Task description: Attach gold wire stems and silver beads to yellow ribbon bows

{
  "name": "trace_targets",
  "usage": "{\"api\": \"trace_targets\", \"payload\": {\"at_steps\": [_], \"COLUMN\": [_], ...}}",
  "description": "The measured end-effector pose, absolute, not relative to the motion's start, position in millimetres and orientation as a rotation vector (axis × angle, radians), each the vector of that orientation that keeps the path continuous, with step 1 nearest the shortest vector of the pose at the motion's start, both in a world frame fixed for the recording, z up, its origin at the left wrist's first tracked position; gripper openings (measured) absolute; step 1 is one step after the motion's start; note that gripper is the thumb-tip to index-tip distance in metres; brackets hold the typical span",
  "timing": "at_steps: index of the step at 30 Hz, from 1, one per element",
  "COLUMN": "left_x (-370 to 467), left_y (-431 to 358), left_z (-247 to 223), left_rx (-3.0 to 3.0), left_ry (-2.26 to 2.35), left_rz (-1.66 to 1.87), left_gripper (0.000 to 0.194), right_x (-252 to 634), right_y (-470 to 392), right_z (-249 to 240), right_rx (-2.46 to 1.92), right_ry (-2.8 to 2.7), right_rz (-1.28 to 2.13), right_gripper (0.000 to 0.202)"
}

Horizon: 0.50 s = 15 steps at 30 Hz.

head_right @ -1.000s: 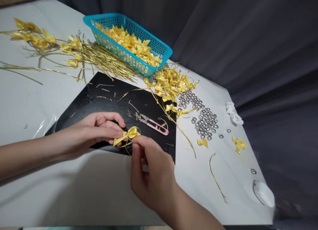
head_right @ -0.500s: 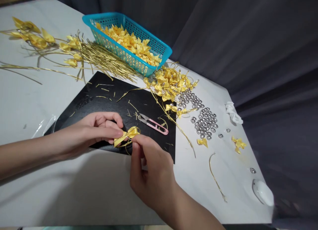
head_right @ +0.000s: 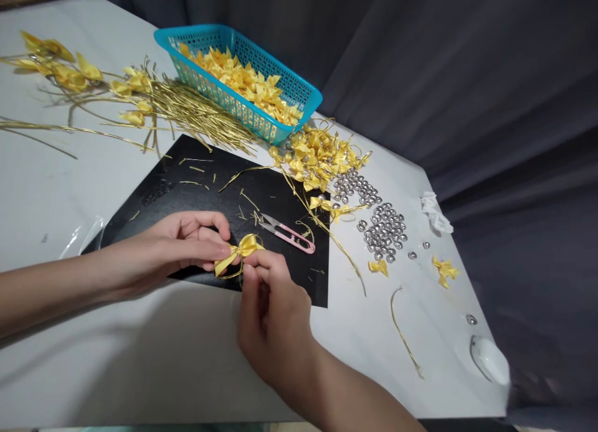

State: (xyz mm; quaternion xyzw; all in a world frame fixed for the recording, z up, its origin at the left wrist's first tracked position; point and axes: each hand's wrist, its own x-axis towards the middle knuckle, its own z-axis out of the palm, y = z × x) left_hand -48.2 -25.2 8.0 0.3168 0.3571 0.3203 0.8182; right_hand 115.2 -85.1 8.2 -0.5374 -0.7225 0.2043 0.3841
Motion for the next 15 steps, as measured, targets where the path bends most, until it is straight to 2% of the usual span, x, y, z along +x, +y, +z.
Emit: {"api": "trace_targets", "payload": {"at_steps": [5, 15], "left_x": [-47.4, -45.4], "left_y": [-24.8, -27.5], "left_z": [7.1, 2.7], "left_rx": [0.655, 0.662], "left_ry": [0.747, 0.709], "left_rz": [0.670, 0.721], "left_gripper": [0.024, 0.020], "right_x": [110.0, 107.6], "right_y": [-85.3, -84.0], "right_z": [7.6, 0.7], "right_rx": [-1.353, -1.343], "right_ry": [-1.763, -1.740], "right_rz": [0.570, 0.638], "right_gripper": [0.011, 0.010]}}
